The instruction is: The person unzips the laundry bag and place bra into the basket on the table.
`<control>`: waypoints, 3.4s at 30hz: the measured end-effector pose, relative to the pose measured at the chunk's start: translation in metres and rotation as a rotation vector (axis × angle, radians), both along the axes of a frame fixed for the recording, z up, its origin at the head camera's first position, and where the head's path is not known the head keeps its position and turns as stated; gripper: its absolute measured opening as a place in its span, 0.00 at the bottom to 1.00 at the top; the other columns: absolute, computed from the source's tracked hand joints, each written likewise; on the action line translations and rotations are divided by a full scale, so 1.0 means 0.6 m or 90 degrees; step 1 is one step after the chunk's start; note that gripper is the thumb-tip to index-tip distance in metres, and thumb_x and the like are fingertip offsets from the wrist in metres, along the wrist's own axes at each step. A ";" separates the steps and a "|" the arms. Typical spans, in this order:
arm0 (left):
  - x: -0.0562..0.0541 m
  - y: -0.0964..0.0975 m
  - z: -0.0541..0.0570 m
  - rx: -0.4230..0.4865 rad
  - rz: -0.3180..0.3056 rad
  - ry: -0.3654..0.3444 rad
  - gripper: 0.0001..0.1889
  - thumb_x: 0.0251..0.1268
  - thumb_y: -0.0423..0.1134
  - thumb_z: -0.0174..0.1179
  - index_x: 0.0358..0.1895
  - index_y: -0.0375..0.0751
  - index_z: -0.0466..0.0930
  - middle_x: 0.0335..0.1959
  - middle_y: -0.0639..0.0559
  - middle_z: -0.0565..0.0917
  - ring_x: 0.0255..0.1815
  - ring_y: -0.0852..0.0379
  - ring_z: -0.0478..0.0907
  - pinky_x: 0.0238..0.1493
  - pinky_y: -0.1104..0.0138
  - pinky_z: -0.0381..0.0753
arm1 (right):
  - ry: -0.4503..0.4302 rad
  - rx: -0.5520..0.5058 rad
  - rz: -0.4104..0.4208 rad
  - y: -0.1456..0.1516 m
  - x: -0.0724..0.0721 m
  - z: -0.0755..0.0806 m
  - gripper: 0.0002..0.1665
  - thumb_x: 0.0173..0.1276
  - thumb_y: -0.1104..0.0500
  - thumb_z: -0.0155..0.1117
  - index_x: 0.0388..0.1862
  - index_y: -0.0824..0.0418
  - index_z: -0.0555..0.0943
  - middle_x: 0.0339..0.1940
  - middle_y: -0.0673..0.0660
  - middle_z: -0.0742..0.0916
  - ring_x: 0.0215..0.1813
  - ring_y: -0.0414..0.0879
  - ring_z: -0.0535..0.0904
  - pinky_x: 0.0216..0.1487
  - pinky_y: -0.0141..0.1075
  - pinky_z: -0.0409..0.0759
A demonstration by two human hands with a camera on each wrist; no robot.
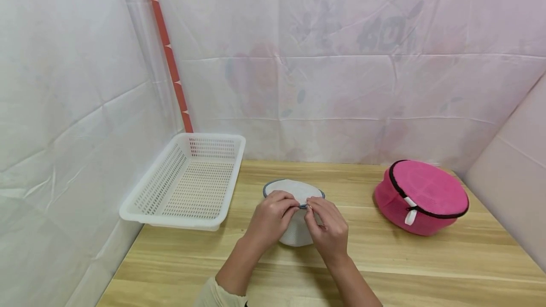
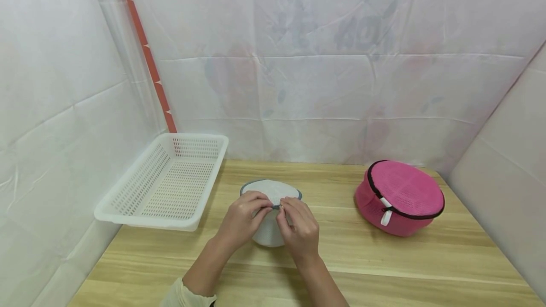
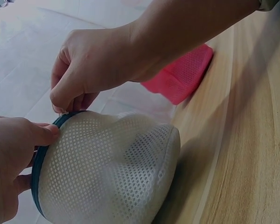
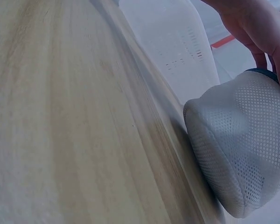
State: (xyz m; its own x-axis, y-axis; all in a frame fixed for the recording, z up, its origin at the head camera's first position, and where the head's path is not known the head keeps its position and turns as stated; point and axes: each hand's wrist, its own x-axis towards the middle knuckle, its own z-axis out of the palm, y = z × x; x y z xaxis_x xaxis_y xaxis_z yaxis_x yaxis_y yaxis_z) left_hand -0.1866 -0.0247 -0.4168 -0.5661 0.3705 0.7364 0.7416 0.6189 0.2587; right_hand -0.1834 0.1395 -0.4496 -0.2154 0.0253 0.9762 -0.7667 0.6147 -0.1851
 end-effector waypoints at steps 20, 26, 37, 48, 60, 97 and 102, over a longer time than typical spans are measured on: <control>-0.006 -0.010 0.001 0.022 0.012 0.004 0.03 0.56 0.34 0.71 0.34 0.44 0.89 0.37 0.55 0.85 0.41 0.59 0.82 0.45 0.70 0.82 | -0.010 -0.010 -0.006 0.005 0.001 0.002 0.06 0.60 0.68 0.64 0.31 0.70 0.87 0.32 0.63 0.89 0.36 0.56 0.86 0.57 0.28 0.79; -0.008 -0.011 0.000 0.019 0.008 0.015 0.04 0.56 0.34 0.72 0.34 0.44 0.89 0.36 0.55 0.85 0.41 0.59 0.82 0.46 0.70 0.82 | -0.007 -0.004 0.004 0.004 -0.001 0.001 0.07 0.61 0.67 0.64 0.31 0.70 0.87 0.32 0.63 0.89 0.36 0.57 0.86 0.57 0.28 0.80; -0.007 -0.004 0.000 0.014 -0.017 0.019 0.05 0.56 0.36 0.72 0.36 0.43 0.89 0.36 0.55 0.85 0.41 0.59 0.81 0.50 0.69 0.81 | 0.005 0.007 0.032 -0.005 0.003 -0.001 0.07 0.62 0.68 0.64 0.30 0.70 0.87 0.32 0.63 0.89 0.37 0.57 0.86 0.57 0.30 0.80; -0.002 0.005 -0.002 0.016 -0.030 0.014 0.04 0.57 0.35 0.71 0.36 0.43 0.90 0.36 0.56 0.84 0.41 0.59 0.80 0.49 0.69 0.80 | 0.021 0.015 0.029 -0.011 0.003 0.001 0.11 0.66 0.64 0.62 0.31 0.70 0.87 0.32 0.64 0.89 0.36 0.58 0.86 0.55 0.31 0.81; -0.001 0.001 -0.001 0.004 -0.019 0.013 0.03 0.57 0.36 0.72 0.34 0.45 0.89 0.36 0.57 0.85 0.42 0.59 0.81 0.48 0.69 0.81 | 0.016 0.011 0.012 -0.008 0.004 0.000 0.10 0.63 0.65 0.61 0.30 0.69 0.87 0.31 0.62 0.89 0.36 0.57 0.86 0.56 0.31 0.81; -0.010 -0.008 -0.006 -0.004 0.032 0.001 0.03 0.55 0.36 0.73 0.32 0.44 0.89 0.35 0.57 0.85 0.39 0.59 0.81 0.46 0.69 0.82 | -0.034 0.001 -0.007 0.003 -0.001 -0.006 0.07 0.57 0.68 0.64 0.32 0.68 0.88 0.33 0.61 0.90 0.38 0.56 0.87 0.59 0.28 0.78; -0.006 -0.004 -0.005 -0.010 0.022 0.006 0.03 0.56 0.36 0.72 0.33 0.44 0.90 0.36 0.57 0.85 0.40 0.59 0.82 0.47 0.69 0.82 | -0.024 0.005 0.008 -0.003 0.002 -0.006 0.07 0.59 0.68 0.63 0.31 0.69 0.88 0.33 0.61 0.90 0.38 0.57 0.86 0.59 0.29 0.78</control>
State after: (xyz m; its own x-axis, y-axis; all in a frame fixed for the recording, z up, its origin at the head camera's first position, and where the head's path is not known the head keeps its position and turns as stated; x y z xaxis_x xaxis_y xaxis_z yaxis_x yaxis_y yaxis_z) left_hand -0.1905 -0.0268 -0.4198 -0.5715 0.3627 0.7360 0.7225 0.6478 0.2418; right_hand -0.1822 0.1379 -0.4530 -0.2528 0.0140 0.9674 -0.7668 0.6068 -0.2091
